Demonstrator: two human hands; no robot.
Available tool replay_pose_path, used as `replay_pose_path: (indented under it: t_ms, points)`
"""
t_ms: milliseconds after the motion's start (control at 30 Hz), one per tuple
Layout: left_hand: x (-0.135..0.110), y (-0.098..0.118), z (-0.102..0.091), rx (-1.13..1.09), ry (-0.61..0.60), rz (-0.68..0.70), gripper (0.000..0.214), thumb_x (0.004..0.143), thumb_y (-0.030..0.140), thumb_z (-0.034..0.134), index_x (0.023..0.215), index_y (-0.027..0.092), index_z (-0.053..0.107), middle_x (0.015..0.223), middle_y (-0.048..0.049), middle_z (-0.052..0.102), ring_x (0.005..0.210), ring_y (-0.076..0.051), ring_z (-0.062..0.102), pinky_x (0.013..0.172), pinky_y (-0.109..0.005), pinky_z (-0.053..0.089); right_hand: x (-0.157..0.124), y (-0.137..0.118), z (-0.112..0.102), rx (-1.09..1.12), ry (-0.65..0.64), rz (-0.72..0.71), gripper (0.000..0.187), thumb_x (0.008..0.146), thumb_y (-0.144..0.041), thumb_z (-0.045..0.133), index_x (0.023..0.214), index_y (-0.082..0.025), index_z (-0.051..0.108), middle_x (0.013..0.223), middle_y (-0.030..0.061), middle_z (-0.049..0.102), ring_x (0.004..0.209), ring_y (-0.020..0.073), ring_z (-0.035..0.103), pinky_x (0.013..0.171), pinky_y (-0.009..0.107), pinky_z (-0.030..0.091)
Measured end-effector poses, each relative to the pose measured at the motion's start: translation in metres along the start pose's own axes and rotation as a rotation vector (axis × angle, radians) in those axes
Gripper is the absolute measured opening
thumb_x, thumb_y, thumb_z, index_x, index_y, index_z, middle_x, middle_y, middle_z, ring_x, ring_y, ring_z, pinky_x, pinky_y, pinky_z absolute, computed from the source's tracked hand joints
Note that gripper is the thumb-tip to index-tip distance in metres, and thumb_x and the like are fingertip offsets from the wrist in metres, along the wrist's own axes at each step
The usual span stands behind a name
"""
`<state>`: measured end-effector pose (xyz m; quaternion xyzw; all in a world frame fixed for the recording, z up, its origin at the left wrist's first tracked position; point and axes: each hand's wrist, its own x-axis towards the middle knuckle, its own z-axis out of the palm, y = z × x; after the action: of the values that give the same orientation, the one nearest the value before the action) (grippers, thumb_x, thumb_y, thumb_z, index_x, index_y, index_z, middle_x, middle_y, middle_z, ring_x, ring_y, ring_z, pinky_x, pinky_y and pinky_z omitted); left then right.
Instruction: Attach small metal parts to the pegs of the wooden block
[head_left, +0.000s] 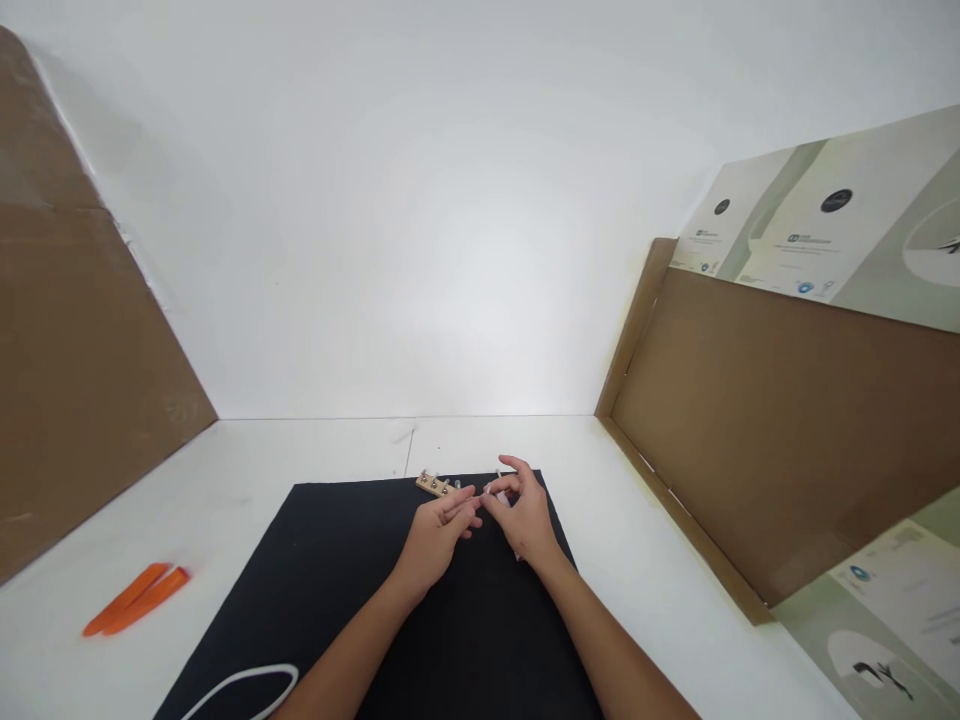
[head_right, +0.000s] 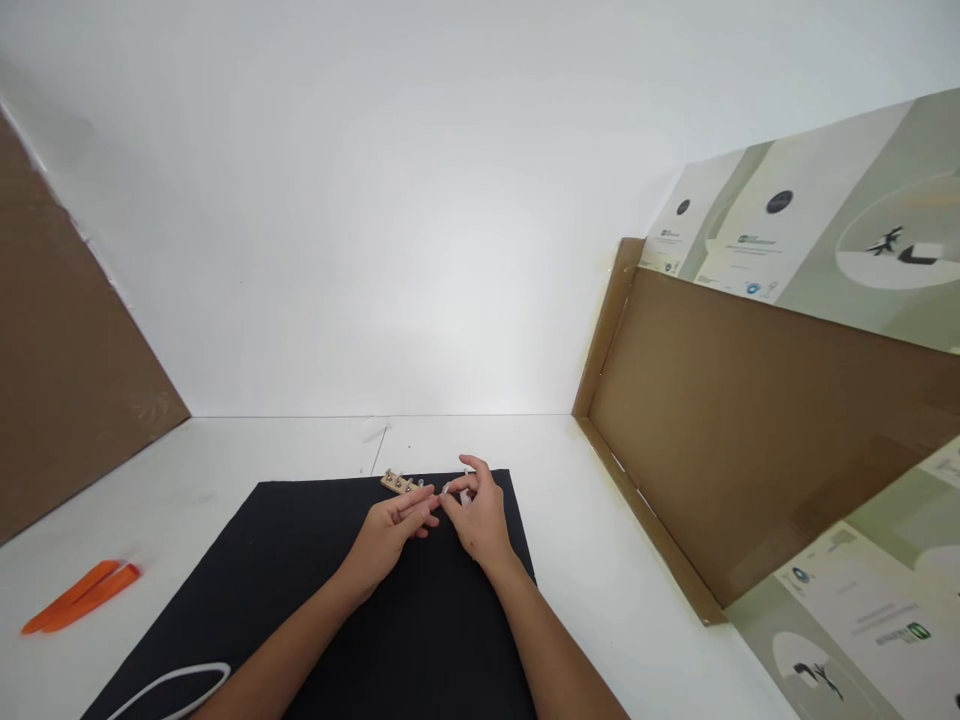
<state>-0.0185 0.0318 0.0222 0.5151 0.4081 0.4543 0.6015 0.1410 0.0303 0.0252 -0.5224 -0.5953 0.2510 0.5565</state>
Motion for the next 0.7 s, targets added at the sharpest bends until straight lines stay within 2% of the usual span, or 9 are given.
replay_pose_path:
  t_ms: [67,200,400,533,700]
  points:
    - [0.0,0.004,-0.001,-0.075,0.013,-0.015,0.049,0.072,0.039,0.076,0.112,0.011,0.068,0.108,-0.0143,0.073,0.08,-0.018,0.069,0.071,-0.03,0.053,0.002,0.004,-0.001,0.014,0.034,0.02,0.051,0.074,-0.023,0.067,0.122,-0.02,0.051,0.078,0.0006,0.072,0.074,0.0199,0.065,0.078,0.036,0.049]
    - [0.0,0.008,-0.005,-0.16,0.023,0.014,0.041,0.071,0.04,0.078,0.097,0.009,0.072,0.096,-0.0146,0.076,0.076,-0.019,0.07,0.072,-0.03,0.054,0.004,0.01,-0.001,0.023,0.056,0.031,0.049,0.073,-0.023,0.067,0.119,-0.02,0.053,0.078,0.0013,0.072,0.074,0.0204,0.066,0.076,0.036,0.049]
    - [0.001,0.009,-0.009,-0.11,0.053,0.034,0.034,0.068,0.039,0.08,0.084,0.01,0.074,0.081,-0.0114,0.077,0.069,-0.019,0.071,0.062,-0.027,0.053,0.004,0.01,0.0,0.016,0.034,0.037,0.049,0.072,-0.023,0.067,0.119,-0.02,0.053,0.08,0.002,0.073,0.074,0.0213,0.067,0.076,0.038,0.051]
    - [0.001,0.014,-0.011,-0.151,0.081,0.029,0.035,0.068,0.039,0.081,0.086,0.01,0.073,0.083,-0.0123,0.077,0.072,-0.021,0.072,0.063,-0.028,0.053,0.002,0.008,0.0,0.055,-0.006,0.043,0.05,0.073,-0.023,0.066,0.12,-0.02,0.051,0.082,0.0026,0.073,0.075,0.0211,0.068,0.075,0.038,0.053]
    - [-0.001,0.025,-0.013,-0.343,0.084,0.001,0.044,0.067,0.041,0.081,0.094,0.008,0.07,0.091,-0.0155,0.076,0.081,-0.024,0.073,0.07,-0.03,0.055,-0.001,0.005,0.002,0.048,-0.052,0.043,0.049,0.074,-0.023,0.066,0.12,-0.021,0.051,0.081,0.0015,0.072,0.073,0.0199,0.068,0.074,0.036,0.053]
